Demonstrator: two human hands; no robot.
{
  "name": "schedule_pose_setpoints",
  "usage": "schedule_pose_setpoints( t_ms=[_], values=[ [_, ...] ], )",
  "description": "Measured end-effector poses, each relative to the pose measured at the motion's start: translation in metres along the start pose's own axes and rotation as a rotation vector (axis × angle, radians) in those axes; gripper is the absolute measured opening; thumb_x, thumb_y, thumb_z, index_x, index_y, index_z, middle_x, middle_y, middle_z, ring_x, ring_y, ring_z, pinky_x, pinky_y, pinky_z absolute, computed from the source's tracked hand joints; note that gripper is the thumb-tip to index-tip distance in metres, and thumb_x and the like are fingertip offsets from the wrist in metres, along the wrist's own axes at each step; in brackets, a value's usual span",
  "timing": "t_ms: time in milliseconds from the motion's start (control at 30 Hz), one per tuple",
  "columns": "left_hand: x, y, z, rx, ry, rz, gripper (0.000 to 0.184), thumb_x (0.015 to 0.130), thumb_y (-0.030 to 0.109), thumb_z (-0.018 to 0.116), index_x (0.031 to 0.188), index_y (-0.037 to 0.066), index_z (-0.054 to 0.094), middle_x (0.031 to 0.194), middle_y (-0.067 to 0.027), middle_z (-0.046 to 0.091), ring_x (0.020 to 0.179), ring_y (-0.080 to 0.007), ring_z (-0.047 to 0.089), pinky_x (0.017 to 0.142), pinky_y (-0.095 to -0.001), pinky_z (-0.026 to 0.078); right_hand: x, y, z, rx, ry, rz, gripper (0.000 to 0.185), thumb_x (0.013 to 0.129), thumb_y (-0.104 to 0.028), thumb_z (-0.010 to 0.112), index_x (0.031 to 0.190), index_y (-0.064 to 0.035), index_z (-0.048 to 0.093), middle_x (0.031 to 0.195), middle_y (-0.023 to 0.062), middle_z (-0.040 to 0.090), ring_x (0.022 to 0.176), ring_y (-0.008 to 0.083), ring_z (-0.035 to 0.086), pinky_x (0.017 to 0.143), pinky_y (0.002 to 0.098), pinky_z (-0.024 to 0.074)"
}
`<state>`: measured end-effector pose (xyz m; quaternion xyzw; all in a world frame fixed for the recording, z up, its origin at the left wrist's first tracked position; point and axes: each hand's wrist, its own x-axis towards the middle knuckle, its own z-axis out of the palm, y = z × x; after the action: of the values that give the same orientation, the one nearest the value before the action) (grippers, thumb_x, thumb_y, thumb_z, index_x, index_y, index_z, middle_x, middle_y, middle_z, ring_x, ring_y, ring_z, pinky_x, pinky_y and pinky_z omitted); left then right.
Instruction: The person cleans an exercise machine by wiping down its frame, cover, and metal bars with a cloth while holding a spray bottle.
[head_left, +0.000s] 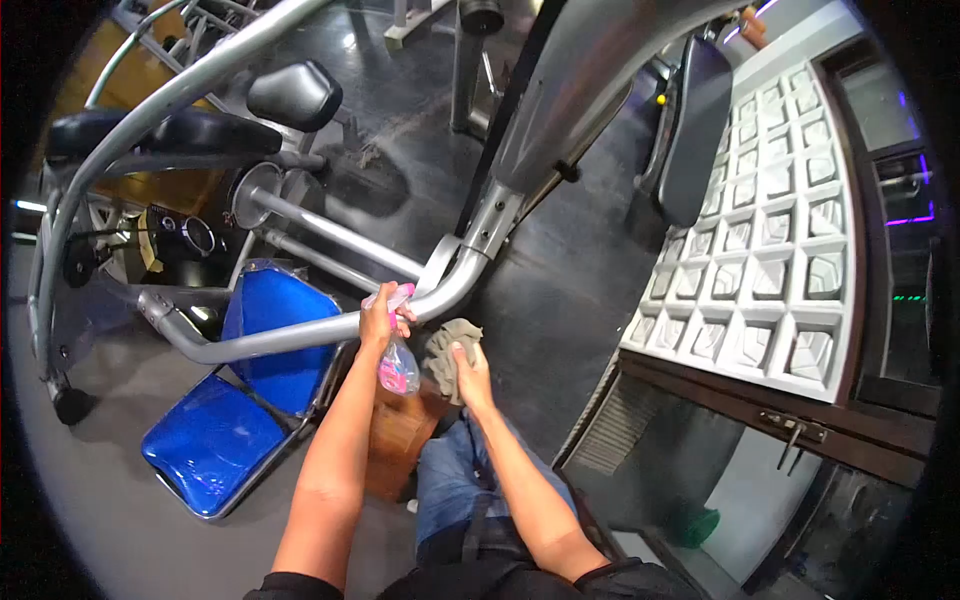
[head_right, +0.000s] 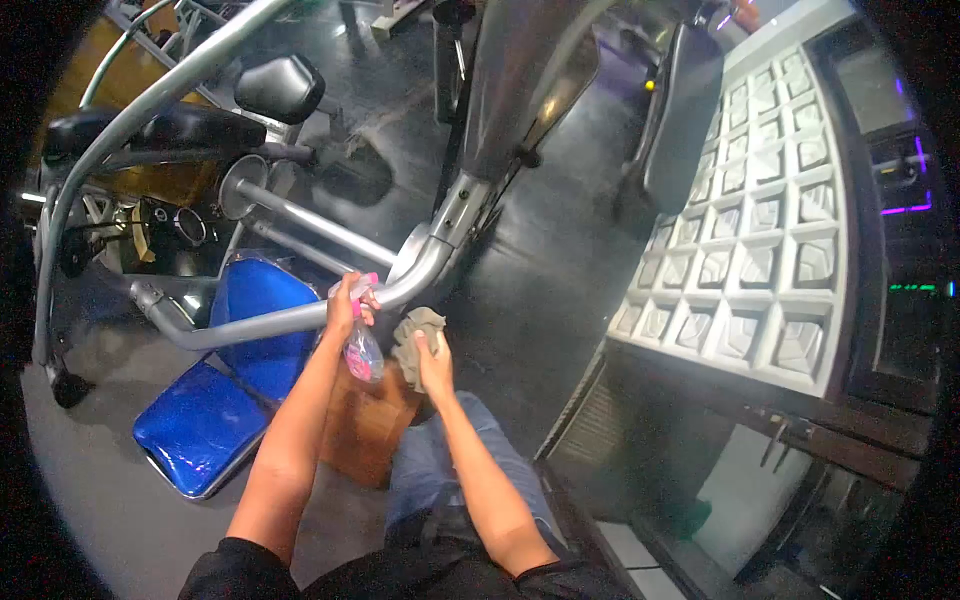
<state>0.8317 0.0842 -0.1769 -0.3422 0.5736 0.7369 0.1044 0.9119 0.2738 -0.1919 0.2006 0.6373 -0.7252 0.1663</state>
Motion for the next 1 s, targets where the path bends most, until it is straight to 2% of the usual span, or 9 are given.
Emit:
schedule_pose_setpoints(
  t_ms=[33,67,100,367,567,633,733,867,1000],
  values=[
    [0.002,-0.002,-0.002,-0.027,-0.007,0.022,0.049,0.09,0.046,0.052,0.097,-0.002,0.062,0.067,-0.0117,0.061,0.047,-0.0206,0.059,0.033,-0.0308,0.043,-0.002,-0.012,-0.012,0.03,-0.054,0.001,0.042,0.098,-0.031,0.057,0.128,-0.0005,0.053,0.118,0.0081,0.062,0.109,0.0168,0.056,0.097,0.03,0.0417],
    [0.003,-0.004,-0.004,-0.007,-0.043,0.044,0.049,0.091,0.045,0.052,0.095,-0.002,0.062,0.066,-0.0116,0.061,0.044,-0.0201,0.057,0.032,-0.0302,0.042,0.006,0.007,-0.023,-0.253,0.194,-0.049,0.039,0.1,-0.027,0.054,0.129,-0.001,0.052,0.119,0.0078,0.061,0.107,0.0163,0.057,0.096,0.0298,0.0428],
    [0.002,-0.006,-0.007,0.014,-0.079,0.066,0.048,0.091,0.045,0.052,0.093,-0.002,0.063,0.066,-0.0114,0.061,0.042,-0.0197,0.056,0.032,-0.0296,0.041,0.0,-0.02,-0.041,0.002,-0.055,-0.07,0.049,0.098,-0.032,0.055,0.134,0.0008,0.049,0.125,0.0129,0.059,0.113,0.0201,0.054,0.099,0.0309,0.0396],
    [-0.099,-0.003,-0.028,0.115,0.078,0.328,0.051,0.096,0.047,0.051,0.082,0.001,0.068,0.067,-0.0087,0.065,0.036,-0.0145,0.05,0.035,-0.0275,0.038,-0.048,-0.085,-0.107,-0.014,0.124,-0.124,0.036,0.094,-0.019,0.052,0.126,-0.0009,0.054,0.115,0.0073,0.061,0.104,0.0168,0.058,0.091,0.0297,0.045],
    [-0.138,-0.005,-0.056,0.075,0.141,0.335,0.046,0.097,0.044,0.051,0.09,0.003,0.072,0.068,-0.0044,0.063,0.04,-0.012,0.052,0.037,-0.0256,0.04,-0.065,-0.119,-0.094,-0.023,-0.005,-0.18,0.035,0.093,-0.02,0.052,0.123,-0.0022,0.054,0.113,0.007,0.06,0.101,0.0168,0.058,0.091,0.0295,0.0447],
    [-0.144,-0.007,-0.061,0.041,0.143,0.33,0.045,0.096,0.044,0.052,0.088,0.004,0.072,0.069,-0.0032,0.063,0.041,-0.0111,0.051,0.037,-0.0256,0.04,-0.053,-0.118,-0.09,-0.101,-0.009,-0.23,0.034,0.093,-0.02,0.053,0.123,-0.0025,0.053,0.112,0.0069,0.06,0.1,0.0168,0.058,0.091,0.0296,0.0448],
    [-0.155,-0.005,-0.066,0.031,0.09,0.311,0.042,0.094,0.042,0.057,0.079,0.006,0.069,0.068,-0.0023,0.063,0.044,-0.0093,0.051,0.038,-0.0251,0.039,-0.035,-0.119,-0.08,-0.399,-0.048,-0.306,0.047,0.093,-0.029,0.056,0.129,0.0002,0.048,0.123,0.0169,0.056,0.114,0.0305,0.053,0.101,0.0358,0.0388],
    [-0.157,-0.004,-0.064,0.027,0.148,0.284,0.039,0.09,0.041,0.066,0.074,0.005,0.065,0.069,-0.0018,0.062,0.046,-0.0085,0.05,0.043,-0.025,0.04,-0.01,-0.143,-0.047,-0.823,0.003,-0.497,0.043,0.092,-0.022,0.061,0.128,-0.0009,0.05,0.126,0.0244,0.051,0.117,0.0404,0.051,0.102,0.0413,0.0396],
    [-0.151,-0.011,-0.059,0.034,0.219,0.281,0.034,0.092,0.038,0.065,0.083,0.005,0.064,0.071,-0.0008,0.063,0.052,-0.0076,0.052,0.047,-0.0246,0.042,0.039,-0.151,-0.009,-0.944,-0.017,-0.68,0.039,0.089,-0.012,0.061,0.126,-0.0056,0.053,0.131,0.0197,0.047,0.115,0.0391,0.053,0.096,0.0438,0.0444]
  ],
)
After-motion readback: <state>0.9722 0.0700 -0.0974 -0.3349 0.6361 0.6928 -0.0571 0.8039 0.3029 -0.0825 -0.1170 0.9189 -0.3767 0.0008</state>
